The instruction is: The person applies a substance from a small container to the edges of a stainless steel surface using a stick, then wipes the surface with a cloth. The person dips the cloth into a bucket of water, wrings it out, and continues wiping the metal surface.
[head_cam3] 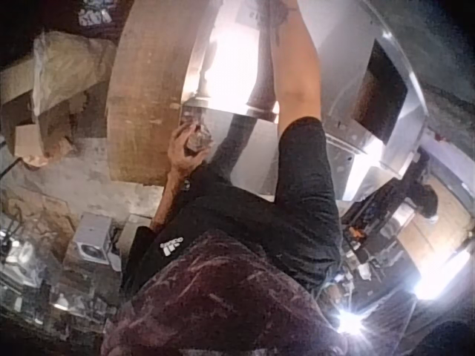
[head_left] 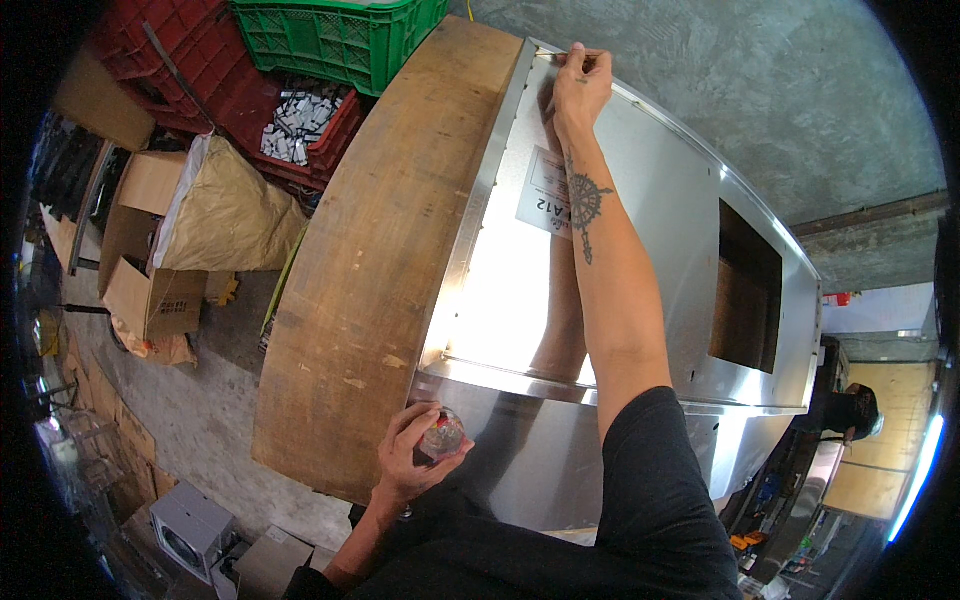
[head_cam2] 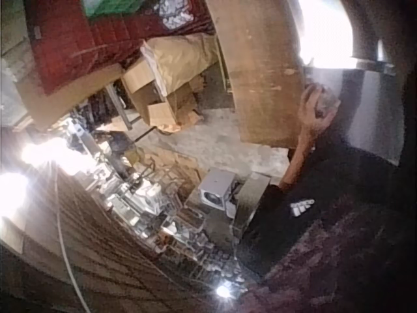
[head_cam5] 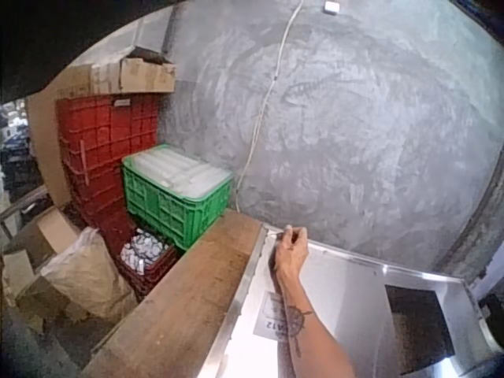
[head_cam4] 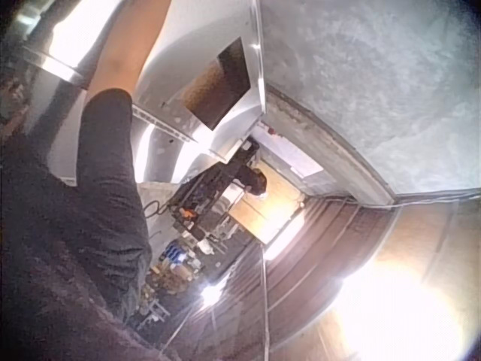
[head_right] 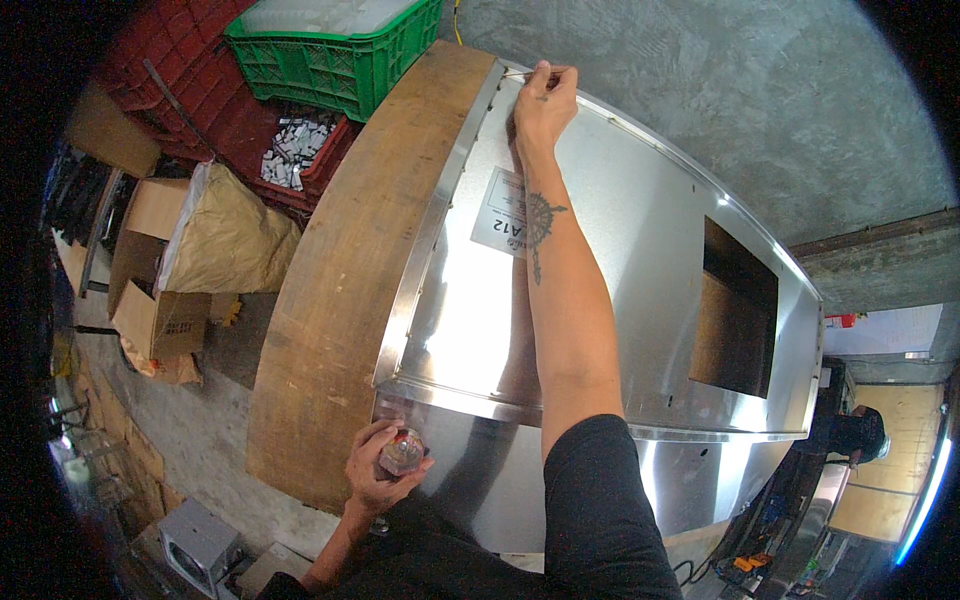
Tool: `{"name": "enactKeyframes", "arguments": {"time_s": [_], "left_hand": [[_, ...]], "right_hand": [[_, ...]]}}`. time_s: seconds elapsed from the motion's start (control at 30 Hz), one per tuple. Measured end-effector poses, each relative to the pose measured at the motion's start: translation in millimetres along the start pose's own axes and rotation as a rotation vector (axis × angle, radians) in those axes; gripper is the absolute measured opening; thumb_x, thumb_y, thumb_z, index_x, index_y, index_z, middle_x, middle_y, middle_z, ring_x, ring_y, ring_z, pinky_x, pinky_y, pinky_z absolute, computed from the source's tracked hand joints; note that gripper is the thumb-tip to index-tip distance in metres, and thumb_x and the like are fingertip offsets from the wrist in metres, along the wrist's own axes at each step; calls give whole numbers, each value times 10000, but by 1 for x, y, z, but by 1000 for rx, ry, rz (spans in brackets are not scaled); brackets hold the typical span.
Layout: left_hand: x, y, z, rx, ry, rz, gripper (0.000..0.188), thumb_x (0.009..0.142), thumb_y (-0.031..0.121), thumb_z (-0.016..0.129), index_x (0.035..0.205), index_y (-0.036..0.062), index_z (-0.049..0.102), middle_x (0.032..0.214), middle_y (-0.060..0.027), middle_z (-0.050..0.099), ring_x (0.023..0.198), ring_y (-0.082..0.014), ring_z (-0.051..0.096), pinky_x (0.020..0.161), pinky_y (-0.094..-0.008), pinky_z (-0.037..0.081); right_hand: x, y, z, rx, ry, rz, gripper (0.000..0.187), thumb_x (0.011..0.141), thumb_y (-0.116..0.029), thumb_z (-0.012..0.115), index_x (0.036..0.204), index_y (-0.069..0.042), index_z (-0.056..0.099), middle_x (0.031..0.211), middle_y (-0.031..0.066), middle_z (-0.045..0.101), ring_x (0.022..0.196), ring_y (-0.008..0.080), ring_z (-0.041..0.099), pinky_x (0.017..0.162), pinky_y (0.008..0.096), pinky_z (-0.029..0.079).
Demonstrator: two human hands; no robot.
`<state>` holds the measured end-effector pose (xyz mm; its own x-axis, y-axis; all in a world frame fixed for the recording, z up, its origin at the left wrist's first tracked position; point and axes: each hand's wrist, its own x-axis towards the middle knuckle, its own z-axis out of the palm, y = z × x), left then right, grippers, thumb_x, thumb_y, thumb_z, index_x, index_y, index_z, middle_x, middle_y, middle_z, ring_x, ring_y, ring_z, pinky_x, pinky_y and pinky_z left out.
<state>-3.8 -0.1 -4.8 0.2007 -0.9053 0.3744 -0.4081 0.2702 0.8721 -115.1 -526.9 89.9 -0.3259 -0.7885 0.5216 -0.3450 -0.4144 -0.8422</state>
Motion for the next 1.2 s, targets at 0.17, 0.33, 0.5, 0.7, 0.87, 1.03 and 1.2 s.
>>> {"name": "enactKeyframes", "arguments": {"time_s": [0.17, 0.33, 0.5, 0.7, 0.87, 1.03, 1.2], "left_hand": [[1, 2, 0, 7, 0, -3, 780, 717, 145, 1021, 1373, 31, 614, 1282, -199, 744, 1198, -372, 704, 998, -465, 608], [1, 1, 0, 9, -2, 13, 795, 728, 160, 1022, 1394, 40, 604, 1303, -192, 726, 1211, -353, 698, 999, -450, 611], [2, 1, -1, 22, -18, 20, 813, 741, 200, 1028, 1415, 52, 598, 1333, -171, 701, 1226, -323, 693, 988, -424, 623], [2, 2, -1, 32, -14, 27, 818, 744, 210, 1028, 1420, 53, 595, 1340, -172, 697, 1229, -318, 692, 988, -421, 628], [2, 0, -1, 31, -21, 34, 815, 751, 218, 1024, 1423, 57, 593, 1350, -173, 691, 1240, -316, 688, 995, -416, 628], [1, 0, -1, 25, -19, 28, 812, 737, 193, 1023, 1414, 50, 598, 1334, -179, 705, 1231, -332, 691, 998, -428, 619], [1, 2, 0, 3, -3, 1, 812, 711, 131, 1019, 1403, 45, 602, 1300, -195, 732, 1210, -362, 697, 1000, -456, 606]], "right_hand": [[1, 4, -1, -12, -5, -20, 274, 1091, -239, 655, 980, 9, 618, 859, 163, 762, 796, 283, 708, 818, 421, 553], [0, 1, -1, -8, -8, -1, 266, 1090, -233, 654, 987, 10, 616, 862, 162, 762, 801, 289, 710, 818, 426, 558], [3, 6, -1, -10, 0, -32, 264, 1091, -232, 647, 987, 9, 615, 863, 160, 759, 800, 287, 710, 820, 426, 558], [1, -2, -3, -3, -37, 46, 261, 1107, -251, 649, 1015, -7, 644, 915, 96, 779, 848, 189, 672, 862, 359, 538], [0, -3, -3, -25, -37, 42, 263, 1103, -255, 655, 1012, -8, 648, 913, 101, 779, 849, 190, 675, 864, 356, 538], [2, 1, -3, -4, -14, 22, 273, 1097, -256, 653, 1002, -1, 639, 900, 126, 774, 842, 228, 696, 856, 385, 547], [1, -1, -1, -23, -14, -4, 276, 1090, -238, 645, 975, 11, 610, 863, 160, 757, 803, 286, 711, 825, 429, 558]]}}
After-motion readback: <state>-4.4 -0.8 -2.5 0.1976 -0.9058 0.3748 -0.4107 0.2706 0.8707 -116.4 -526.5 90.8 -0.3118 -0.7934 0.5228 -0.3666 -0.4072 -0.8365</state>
